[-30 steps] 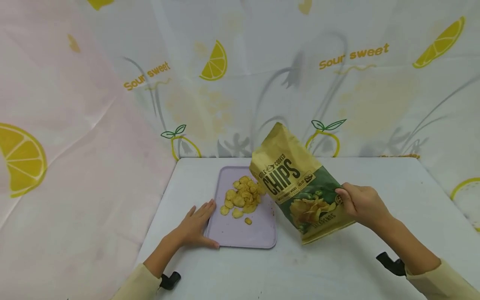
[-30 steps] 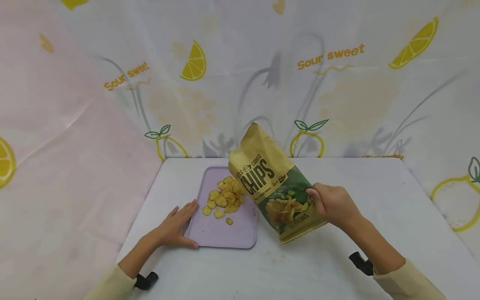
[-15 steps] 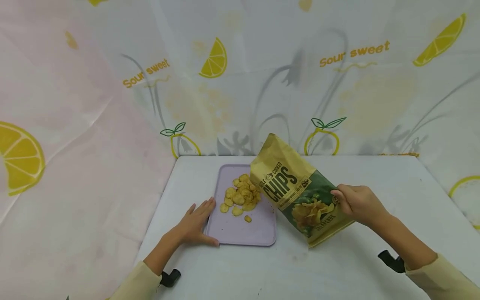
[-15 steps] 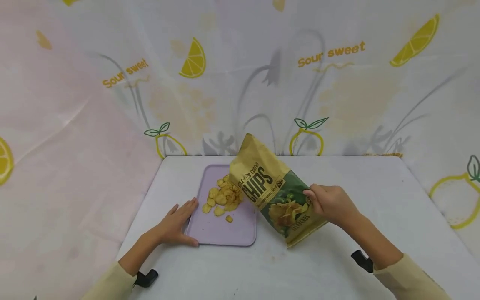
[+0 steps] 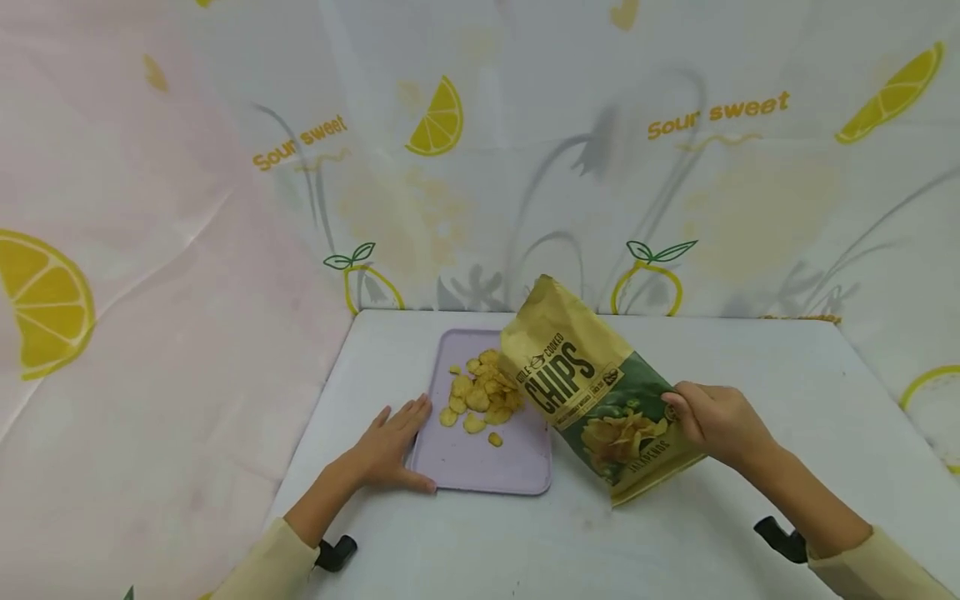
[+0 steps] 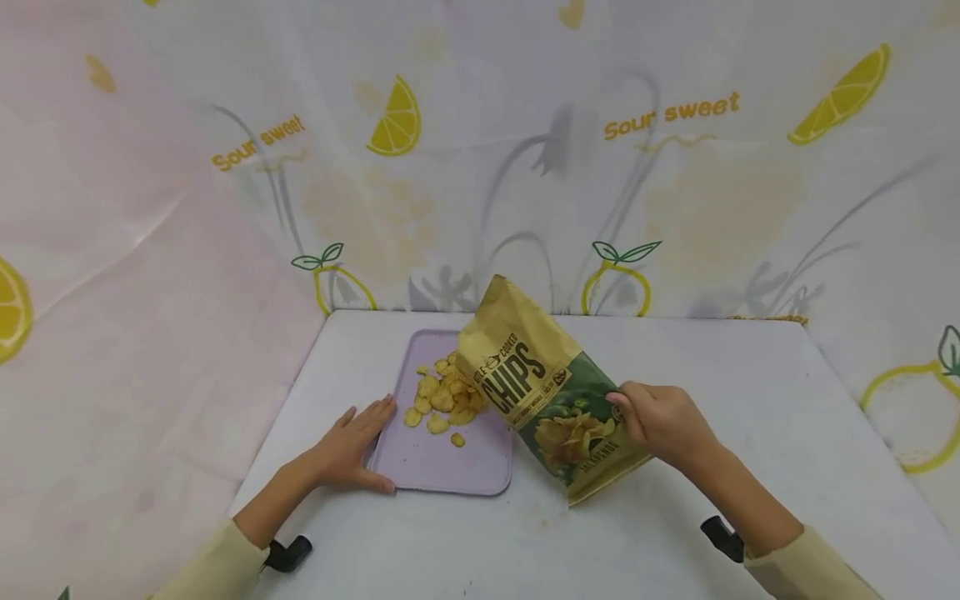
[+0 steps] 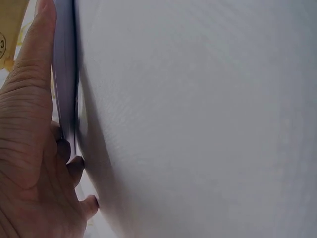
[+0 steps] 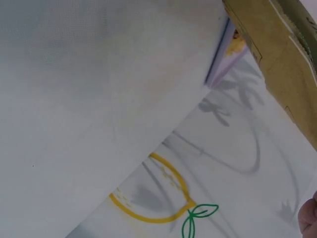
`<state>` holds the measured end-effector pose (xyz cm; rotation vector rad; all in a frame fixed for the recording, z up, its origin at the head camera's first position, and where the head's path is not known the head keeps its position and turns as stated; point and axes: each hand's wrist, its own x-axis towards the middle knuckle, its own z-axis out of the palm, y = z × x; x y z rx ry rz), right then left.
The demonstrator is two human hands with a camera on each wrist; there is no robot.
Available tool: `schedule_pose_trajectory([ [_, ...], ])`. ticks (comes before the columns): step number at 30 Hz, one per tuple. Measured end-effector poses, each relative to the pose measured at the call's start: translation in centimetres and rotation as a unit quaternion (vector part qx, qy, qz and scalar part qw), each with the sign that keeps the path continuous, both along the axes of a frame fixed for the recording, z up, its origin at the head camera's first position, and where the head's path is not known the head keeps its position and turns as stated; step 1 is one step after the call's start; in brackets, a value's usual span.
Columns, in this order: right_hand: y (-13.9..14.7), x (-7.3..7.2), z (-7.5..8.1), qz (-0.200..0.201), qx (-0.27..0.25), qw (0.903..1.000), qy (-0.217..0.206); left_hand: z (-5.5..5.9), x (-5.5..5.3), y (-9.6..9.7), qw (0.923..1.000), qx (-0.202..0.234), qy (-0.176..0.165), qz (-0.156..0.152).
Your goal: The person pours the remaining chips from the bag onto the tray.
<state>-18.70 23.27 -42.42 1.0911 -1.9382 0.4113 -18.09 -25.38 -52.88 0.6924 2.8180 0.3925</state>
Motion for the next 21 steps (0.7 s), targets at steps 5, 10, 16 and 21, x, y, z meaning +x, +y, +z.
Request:
schedule_pose_trajectory([
  [5, 0.18, -0.03, 0.06, -0.001, 0.001, 1.0000, 0.005, 0.16, 0.03, 0.05, 1.0000, 0.002, 0.001, 0.000],
  [10, 0.20, 0.09, 0.59, -0.009, -0.012, 0.9998, 0.012, 0.32, 0.06, -0.01, 1.0000, -0.003, 0.004, 0.001],
  [16, -0.17, 0.04, 0.46, 0.005, 0.010, 0.9999, 0.002, 0.26, -0.06, -0.10, 1.0000, -0.004, 0.004, 0.000],
  [21, -0.10, 0.17, 0.05, 0.005, 0.004, 1.0000, -0.002, 0.00, -0.08, 0.02, 1.0000, -0.005, 0.007, -0.003],
])
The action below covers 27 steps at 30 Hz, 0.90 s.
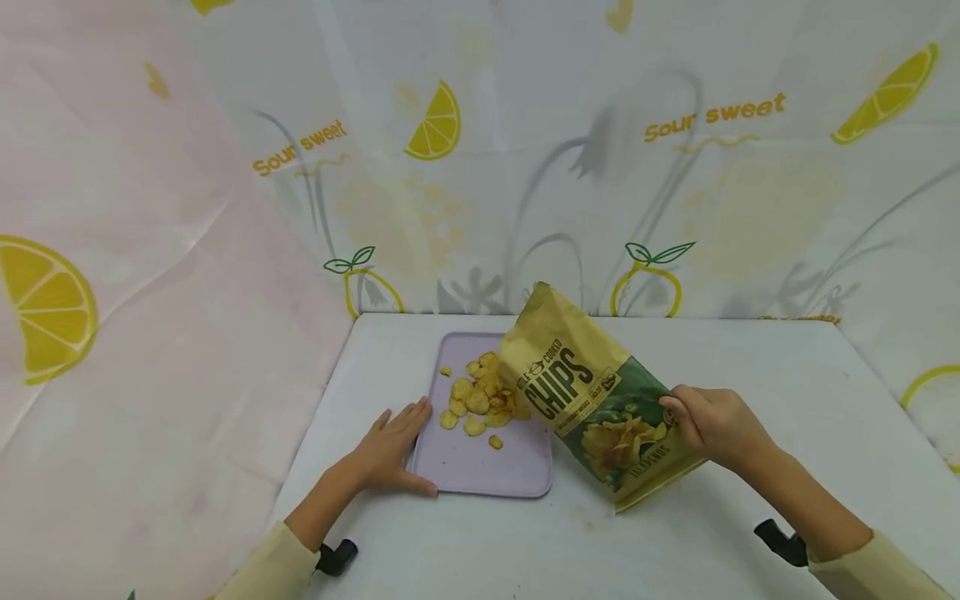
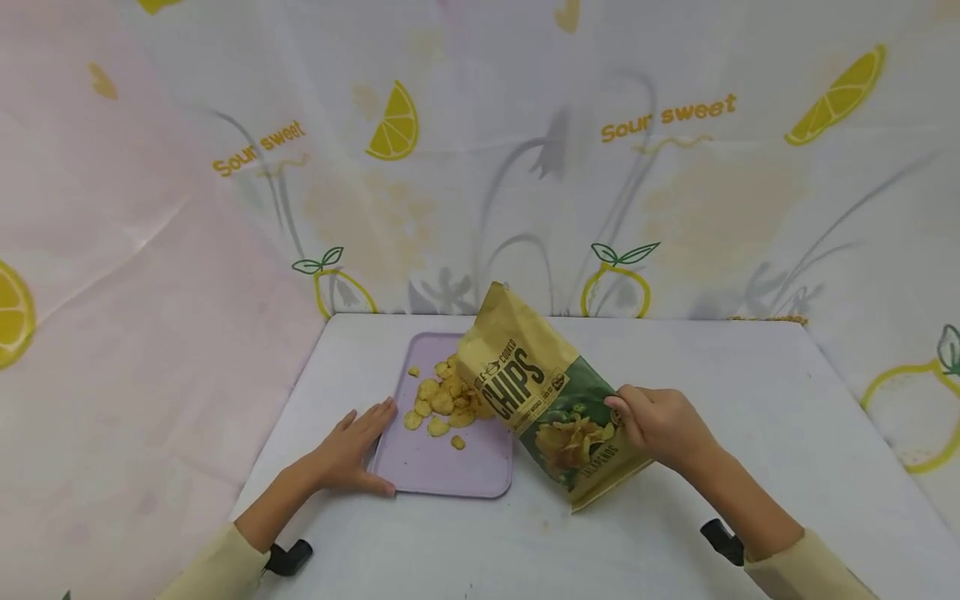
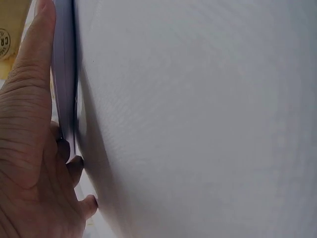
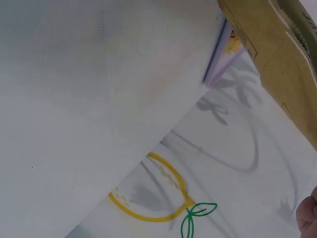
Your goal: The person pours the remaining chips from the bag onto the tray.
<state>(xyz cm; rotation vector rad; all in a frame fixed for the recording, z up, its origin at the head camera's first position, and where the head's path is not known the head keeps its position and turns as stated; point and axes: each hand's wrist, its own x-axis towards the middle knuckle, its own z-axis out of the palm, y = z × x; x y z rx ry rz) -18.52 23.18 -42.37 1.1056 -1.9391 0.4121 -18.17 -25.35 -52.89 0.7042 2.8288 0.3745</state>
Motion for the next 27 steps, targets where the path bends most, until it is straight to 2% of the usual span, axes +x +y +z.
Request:
schedule_pose_trajectory([
  [9, 0.42, 0.00, -0.03, -0.017, -0.005, 0.9998, 0.012, 0.03, 0.03, 0.00, 1.0000, -0.003, -0.004, 0.000],
  [13, 0.31, -0.02, 0.30, -0.013, 0.001, 0.9999, 0.008, 0.17, -0.05, -0.01, 1.0000, -0.001, -0.005, 0.002],
  [23, 0.15, -0.21, -0.20, -0.002, 0.007, 1.0000, -0.003, 0.26, 0.04, -0.13, 1.0000, -0.001, -0.002, 0.004],
  [27, 0.24, -0.22, 0.00, -0.009, -0.003, 1.0000, 0.000, 0.30, 0.06, -0.13, 1.0000, 0.005, -0.003, 0.001],
])
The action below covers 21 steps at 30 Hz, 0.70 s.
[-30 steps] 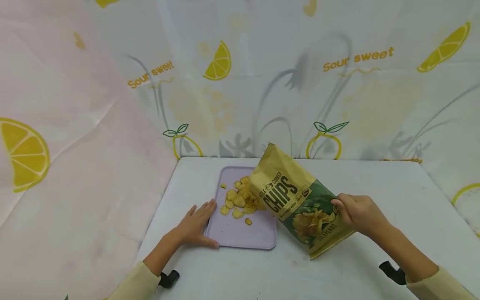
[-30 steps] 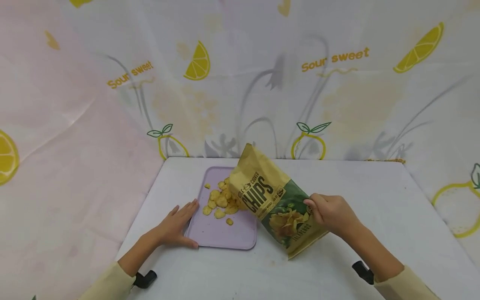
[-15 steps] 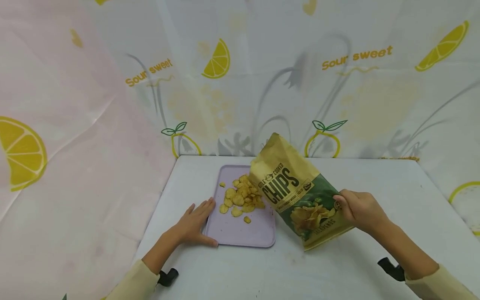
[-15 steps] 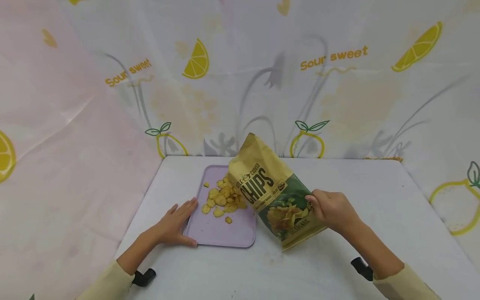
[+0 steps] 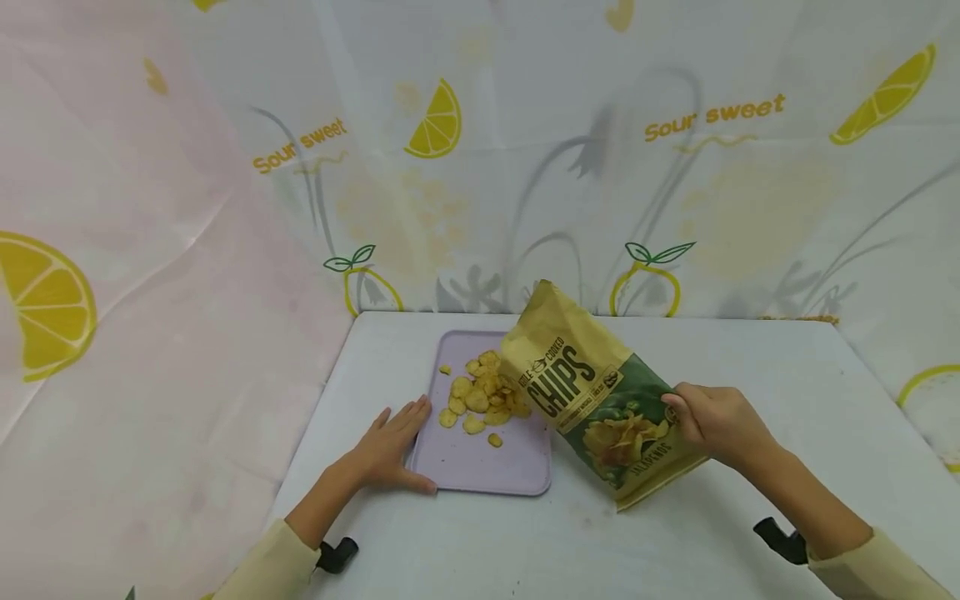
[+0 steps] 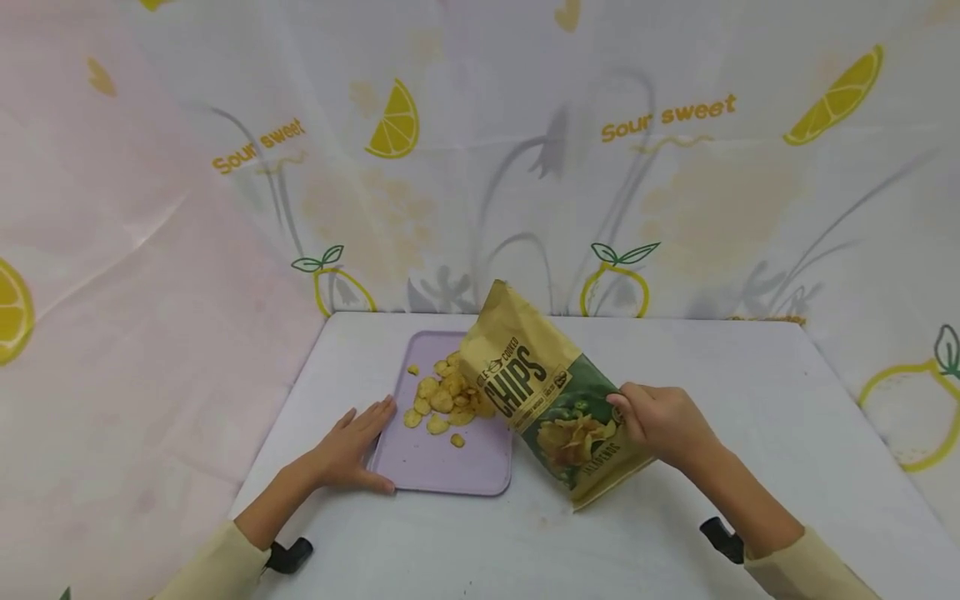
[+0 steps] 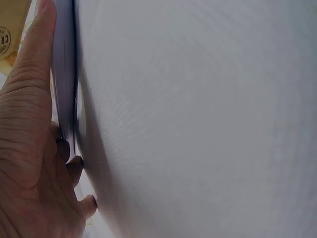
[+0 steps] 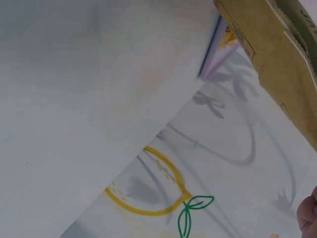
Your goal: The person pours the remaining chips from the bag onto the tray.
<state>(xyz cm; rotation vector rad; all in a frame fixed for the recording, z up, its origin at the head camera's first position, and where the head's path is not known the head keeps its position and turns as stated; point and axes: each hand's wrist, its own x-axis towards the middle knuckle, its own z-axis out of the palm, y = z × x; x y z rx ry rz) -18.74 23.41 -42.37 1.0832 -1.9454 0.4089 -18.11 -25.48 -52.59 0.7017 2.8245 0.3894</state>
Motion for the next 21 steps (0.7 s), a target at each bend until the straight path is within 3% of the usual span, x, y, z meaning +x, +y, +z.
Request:
schedule_pose_trajectory([
  [9, 0.37, 0.20, 0.18, -0.004, 0.006, 0.9999, -0.010, -0.24, -0.06, 0.09, 1.0000, -0.005, 0.004, -0.003],
  [21, 0.05, 0.07, 0.25, -0.004, 0.003, 1.0000, -0.004, 0.43, -0.06, 0.18, 1.0000, -0.002, -0.003, 0.000],
])
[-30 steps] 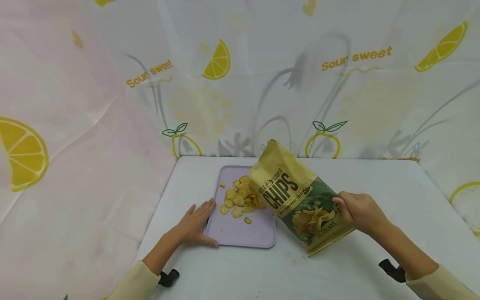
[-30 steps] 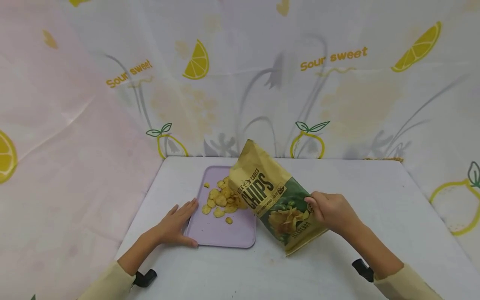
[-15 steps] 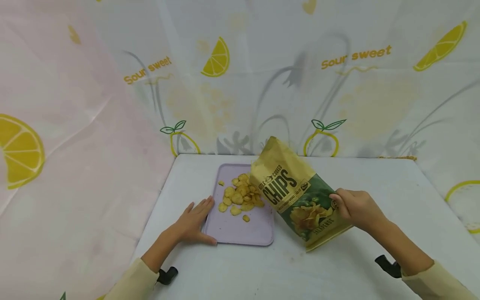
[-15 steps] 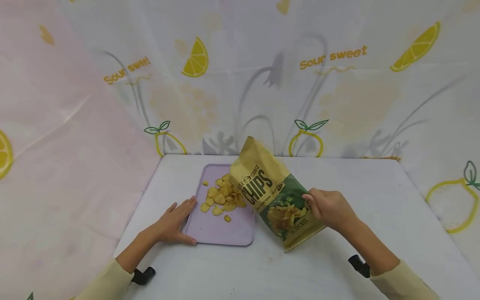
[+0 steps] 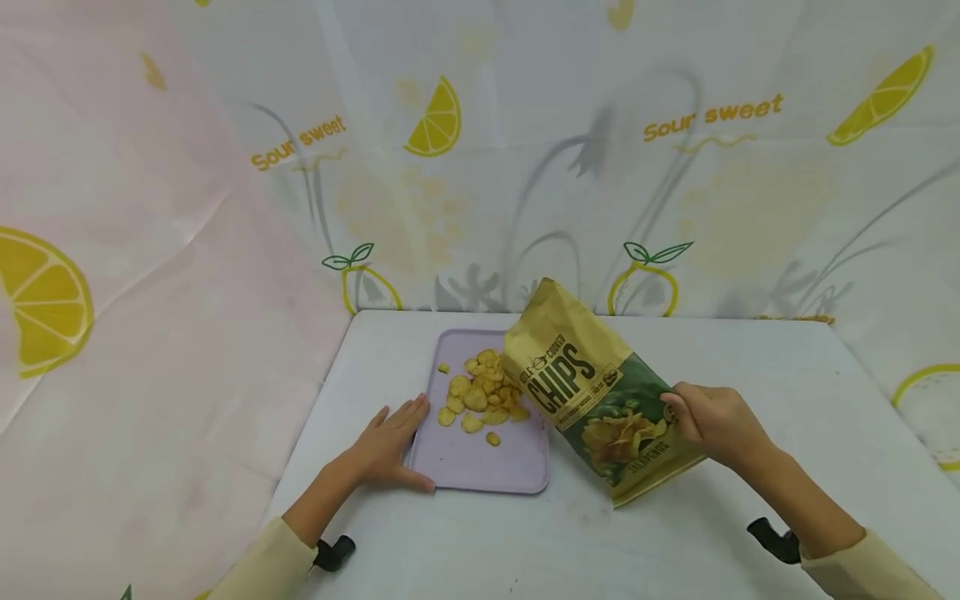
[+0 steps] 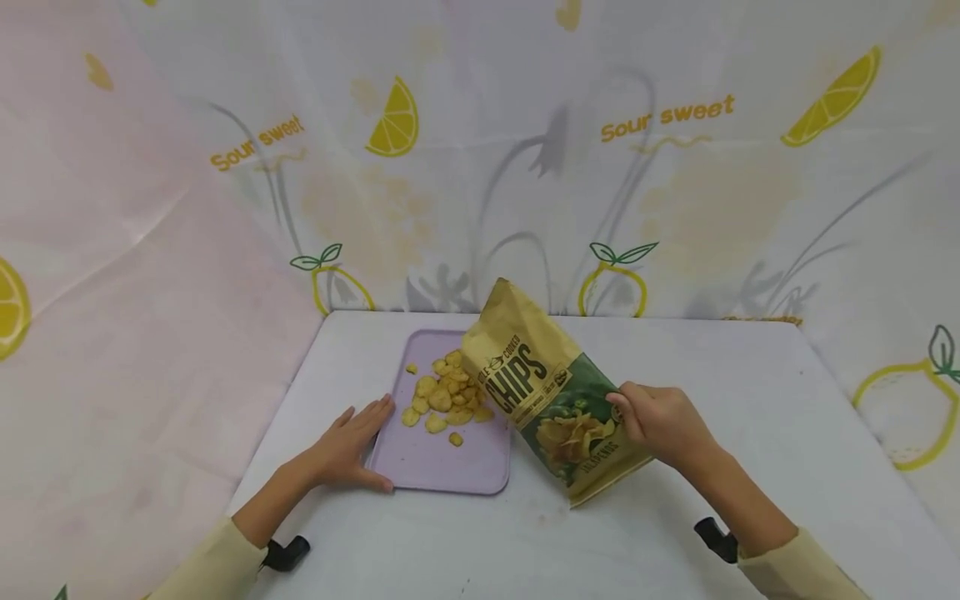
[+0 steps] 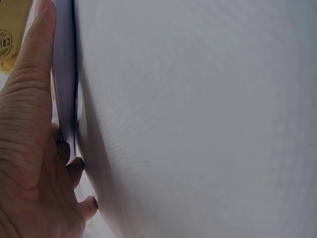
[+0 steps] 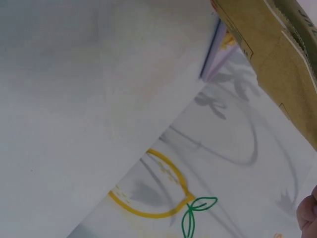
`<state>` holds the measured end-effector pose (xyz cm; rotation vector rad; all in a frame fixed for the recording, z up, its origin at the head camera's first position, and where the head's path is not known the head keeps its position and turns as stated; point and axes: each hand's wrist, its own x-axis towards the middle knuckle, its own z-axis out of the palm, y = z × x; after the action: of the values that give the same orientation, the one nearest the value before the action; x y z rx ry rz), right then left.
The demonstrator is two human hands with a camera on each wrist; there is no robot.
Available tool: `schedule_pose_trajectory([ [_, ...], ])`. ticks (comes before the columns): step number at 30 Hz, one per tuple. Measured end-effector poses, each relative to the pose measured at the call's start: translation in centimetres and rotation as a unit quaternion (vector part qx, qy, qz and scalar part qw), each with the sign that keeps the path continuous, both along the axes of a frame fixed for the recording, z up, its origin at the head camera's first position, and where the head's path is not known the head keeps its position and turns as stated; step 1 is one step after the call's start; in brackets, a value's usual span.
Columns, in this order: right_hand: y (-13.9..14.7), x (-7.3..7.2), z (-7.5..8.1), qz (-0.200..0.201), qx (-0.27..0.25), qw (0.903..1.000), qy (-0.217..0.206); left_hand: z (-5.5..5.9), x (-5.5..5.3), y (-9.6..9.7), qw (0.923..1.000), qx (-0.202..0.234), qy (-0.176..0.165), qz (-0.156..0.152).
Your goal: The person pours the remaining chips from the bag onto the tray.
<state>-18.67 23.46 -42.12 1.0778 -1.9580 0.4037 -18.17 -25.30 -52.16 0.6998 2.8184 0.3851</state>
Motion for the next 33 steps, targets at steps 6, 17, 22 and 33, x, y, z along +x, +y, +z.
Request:
schedule_pose_trajectory([
  [6, -0.2, -0.1, 0.2, -0.001, -0.009, 0.9999, -0.006, 0.1, 0.1, -0.1, 1.0000, 0.002, 0.001, 0.001],
  [17, -0.1, -0.2, -0.4, 0.007, -0.008, 0.9998, -0.014, -0.3, -0.1, -0.1, 1.0000, 0.000, 0.000, 0.004],
  [22, -0.1, 0.0, -0.5, 0.005, -0.008, 0.9999, -0.013, -0.5, -0.1, -0.1, 1.0000, -0.008, 0.000, 0.004],
  [33, 0.2, 0.1, 1.0, -0.011, -0.033, 0.9992, 0.018, -0.4, -0.2, -0.1, 0.9999, -0.010, 0.000, 0.005],
])
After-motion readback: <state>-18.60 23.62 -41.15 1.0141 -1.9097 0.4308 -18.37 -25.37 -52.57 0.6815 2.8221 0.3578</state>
